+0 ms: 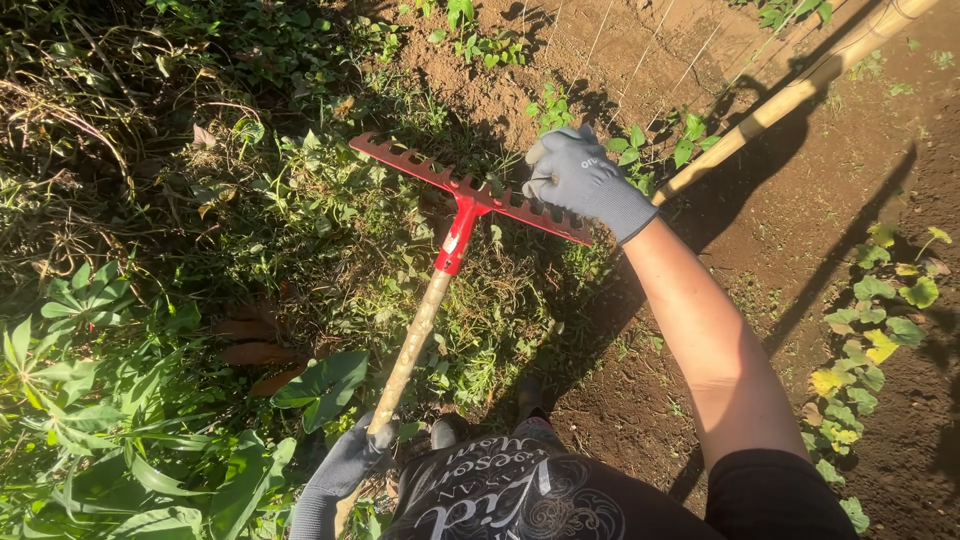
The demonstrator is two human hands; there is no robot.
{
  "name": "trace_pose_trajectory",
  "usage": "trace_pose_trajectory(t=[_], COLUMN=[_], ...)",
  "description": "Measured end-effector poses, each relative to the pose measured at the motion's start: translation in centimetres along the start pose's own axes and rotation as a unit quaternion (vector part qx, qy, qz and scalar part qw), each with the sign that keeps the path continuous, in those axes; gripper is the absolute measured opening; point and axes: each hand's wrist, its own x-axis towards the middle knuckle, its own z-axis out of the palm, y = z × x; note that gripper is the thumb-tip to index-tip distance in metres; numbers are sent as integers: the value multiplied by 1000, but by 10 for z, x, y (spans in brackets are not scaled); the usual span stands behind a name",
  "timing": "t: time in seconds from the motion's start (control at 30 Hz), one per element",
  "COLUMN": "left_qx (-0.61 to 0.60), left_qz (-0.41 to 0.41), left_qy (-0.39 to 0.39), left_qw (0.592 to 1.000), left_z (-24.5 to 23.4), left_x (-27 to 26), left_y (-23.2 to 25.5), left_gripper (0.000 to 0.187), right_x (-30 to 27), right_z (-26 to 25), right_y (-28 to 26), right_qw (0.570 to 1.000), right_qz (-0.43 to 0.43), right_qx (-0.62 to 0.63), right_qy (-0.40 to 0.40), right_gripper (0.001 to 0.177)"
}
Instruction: The recorder uses a rake to gather weeds and debris in a garden bed.
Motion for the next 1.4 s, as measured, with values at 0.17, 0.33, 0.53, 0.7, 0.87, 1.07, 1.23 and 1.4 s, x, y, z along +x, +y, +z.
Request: trace_pose_trajectory(t=[0.17,0.33,0.53,0.7,0.87,1.07,1.23,1.4], left_qx=[2,3,0,7,12,4,16,-4], left_qz=[-14,-32,-53,-67,-82,-111,-126,-112], left_qy=[-8,-9,-21,-41,-54,-61,-50,-10], left_qw=[1000,999,998,997,995,992,991,994], left_z=[16,4,9,23,12,-12,-23,-30], left_x=[-15,11,17,-19,-12,23,21,27], left_y=[-45,-48,-75,-112,-130,-124,-13,16], left_gripper=[80,79,78,77,77,77,84,103], right_x=[12,10,1,3,9,18,-5,-67], right_z=[26,11,-8,-23,15,56,128,203], right_y=[37,36,21,-8,35,59,109,149], right_qw=[930,988,937,919,928,983,867,895], right_qz=[79,139,139,92,-22,27,269,421], right_qx=[-358,50,267,302,341,155,407,74], right_qy=[-22,-41,-177,-236,-152,-93,-102,-123], right_gripper=[36,67,54,35,25,21,44,63])
